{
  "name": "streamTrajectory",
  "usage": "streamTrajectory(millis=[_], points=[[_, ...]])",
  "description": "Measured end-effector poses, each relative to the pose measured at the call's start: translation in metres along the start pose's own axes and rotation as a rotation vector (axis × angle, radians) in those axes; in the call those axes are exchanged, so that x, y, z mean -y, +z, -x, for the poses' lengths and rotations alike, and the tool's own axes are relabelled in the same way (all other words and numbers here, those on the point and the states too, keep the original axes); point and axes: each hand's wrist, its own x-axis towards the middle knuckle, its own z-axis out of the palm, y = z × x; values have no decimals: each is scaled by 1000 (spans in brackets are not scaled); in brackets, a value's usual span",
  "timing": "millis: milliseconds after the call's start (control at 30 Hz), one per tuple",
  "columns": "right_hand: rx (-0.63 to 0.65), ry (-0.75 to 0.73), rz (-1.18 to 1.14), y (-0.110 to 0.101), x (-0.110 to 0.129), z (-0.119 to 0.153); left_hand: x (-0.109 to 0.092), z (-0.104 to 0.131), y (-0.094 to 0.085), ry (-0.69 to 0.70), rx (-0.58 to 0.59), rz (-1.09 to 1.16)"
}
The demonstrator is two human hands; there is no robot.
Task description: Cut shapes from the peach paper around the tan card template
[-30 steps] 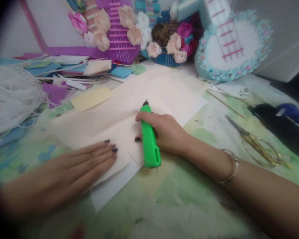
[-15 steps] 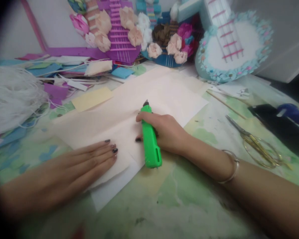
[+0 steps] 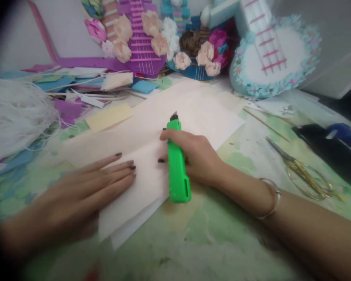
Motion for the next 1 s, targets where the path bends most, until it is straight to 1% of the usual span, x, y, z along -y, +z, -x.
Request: streamTrajectory(millis=[100,267,433,600,733,833,1000], points=[[16,15,1,1,2,0,0,1,1,13,-12,36],[111,45,-33,4,12,1,-5,1,2,23,49,47],[170,67,-35,6,16,1,-10,-2,2,46,50,34],[183,76,-41,7,15,0,-10,-2,0,68,83,25],[182,71,-37,7,15,-2,-6,-2,-1,57,83,29],[184,71,-34,7,15,-2,-3,-1,-3,74,88,29],[182,81,-38,7,15,-2,-2,-1,-3,77,99,29]])
